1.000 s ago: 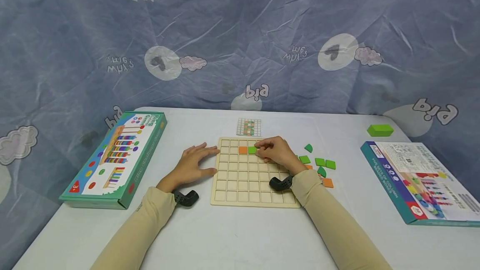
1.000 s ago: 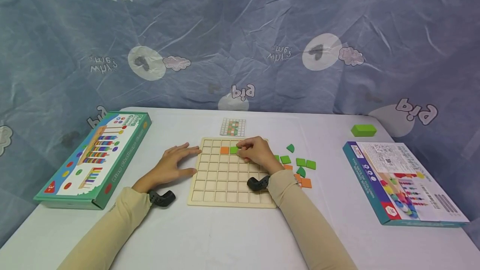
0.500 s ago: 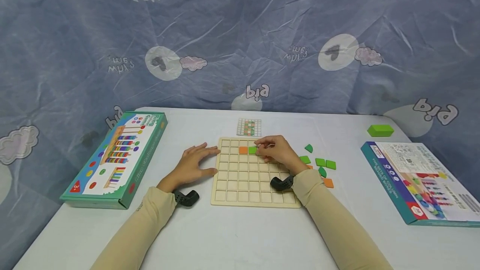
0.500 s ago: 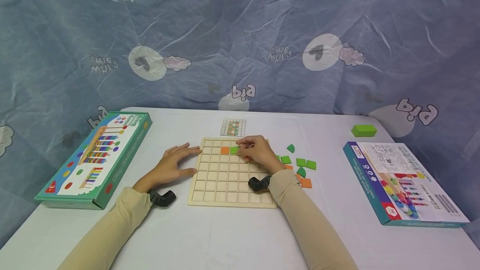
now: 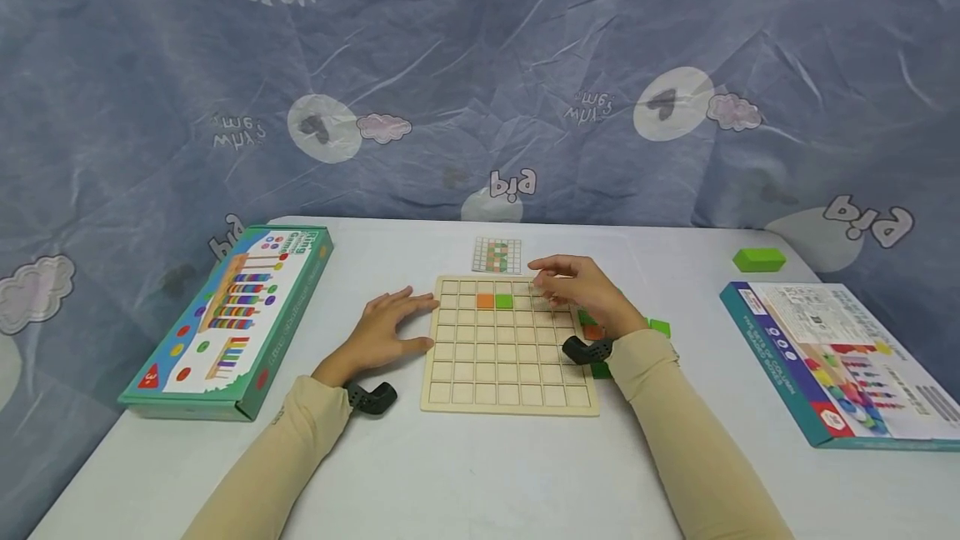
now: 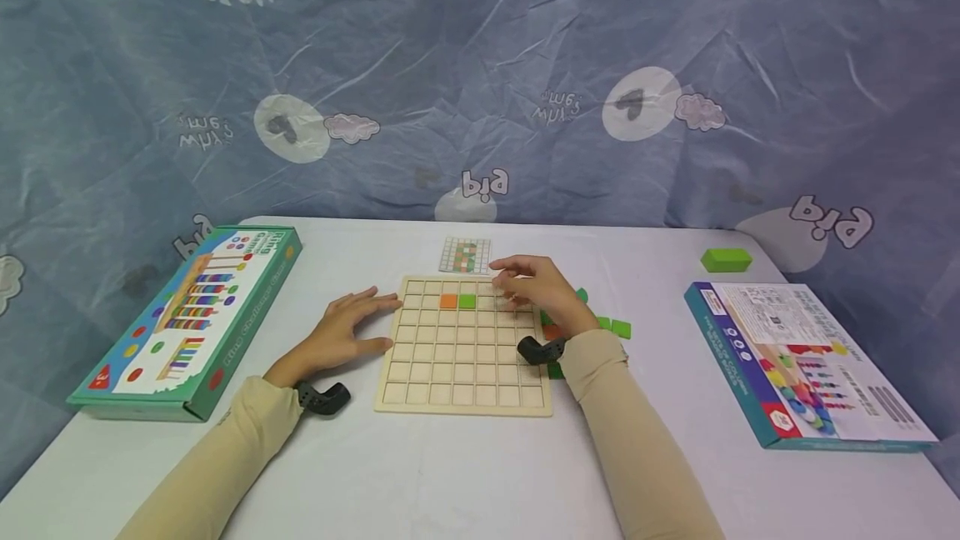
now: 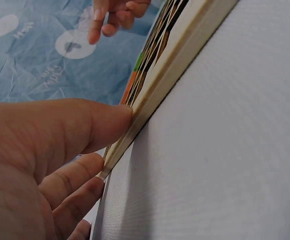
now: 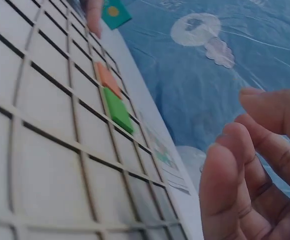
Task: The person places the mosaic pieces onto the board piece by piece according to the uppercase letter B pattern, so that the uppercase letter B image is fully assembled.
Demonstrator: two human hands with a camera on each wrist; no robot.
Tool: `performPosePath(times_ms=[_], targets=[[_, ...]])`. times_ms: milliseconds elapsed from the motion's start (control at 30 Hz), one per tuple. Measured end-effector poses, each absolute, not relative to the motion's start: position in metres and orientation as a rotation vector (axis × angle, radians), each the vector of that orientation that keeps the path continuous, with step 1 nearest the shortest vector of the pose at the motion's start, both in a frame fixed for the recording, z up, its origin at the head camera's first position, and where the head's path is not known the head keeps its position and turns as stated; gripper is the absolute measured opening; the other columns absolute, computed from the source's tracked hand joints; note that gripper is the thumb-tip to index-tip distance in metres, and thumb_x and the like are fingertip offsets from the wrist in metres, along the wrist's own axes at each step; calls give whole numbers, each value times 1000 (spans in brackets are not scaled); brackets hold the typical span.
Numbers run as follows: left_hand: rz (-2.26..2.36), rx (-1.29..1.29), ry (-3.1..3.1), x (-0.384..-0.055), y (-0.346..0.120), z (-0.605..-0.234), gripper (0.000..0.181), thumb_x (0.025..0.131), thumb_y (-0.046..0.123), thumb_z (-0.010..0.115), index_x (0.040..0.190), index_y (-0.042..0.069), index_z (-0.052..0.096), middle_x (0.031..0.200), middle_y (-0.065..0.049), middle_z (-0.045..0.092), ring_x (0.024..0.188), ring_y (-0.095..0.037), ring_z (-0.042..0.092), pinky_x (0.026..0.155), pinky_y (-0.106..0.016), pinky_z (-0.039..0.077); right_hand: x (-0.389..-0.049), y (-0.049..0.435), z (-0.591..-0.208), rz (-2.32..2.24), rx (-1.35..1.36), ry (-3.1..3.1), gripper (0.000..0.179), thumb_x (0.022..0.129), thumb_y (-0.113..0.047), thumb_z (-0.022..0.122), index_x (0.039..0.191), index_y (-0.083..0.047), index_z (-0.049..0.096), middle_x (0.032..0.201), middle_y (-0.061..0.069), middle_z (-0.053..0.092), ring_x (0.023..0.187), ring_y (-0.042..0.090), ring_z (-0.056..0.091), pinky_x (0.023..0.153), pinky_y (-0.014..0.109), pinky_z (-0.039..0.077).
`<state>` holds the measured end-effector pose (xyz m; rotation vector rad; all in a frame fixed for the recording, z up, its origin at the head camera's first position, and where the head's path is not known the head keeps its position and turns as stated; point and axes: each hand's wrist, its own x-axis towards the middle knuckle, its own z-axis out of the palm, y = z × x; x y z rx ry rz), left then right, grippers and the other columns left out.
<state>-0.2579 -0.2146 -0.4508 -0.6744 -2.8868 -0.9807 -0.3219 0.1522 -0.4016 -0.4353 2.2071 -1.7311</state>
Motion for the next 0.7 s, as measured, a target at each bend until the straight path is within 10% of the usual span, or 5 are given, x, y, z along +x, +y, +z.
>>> performPosePath(times_ms=[700], targets=[[-977,-679,-2875,-257,-214,-451,64,93,30,80,151,10,64,163,-12,54,161,-43,30,128,-68,12,-328,235,-393,-1644,-177,2432,53,110,-30,66,152,1,57,124,2,63,97,20,63,80,30,57]])
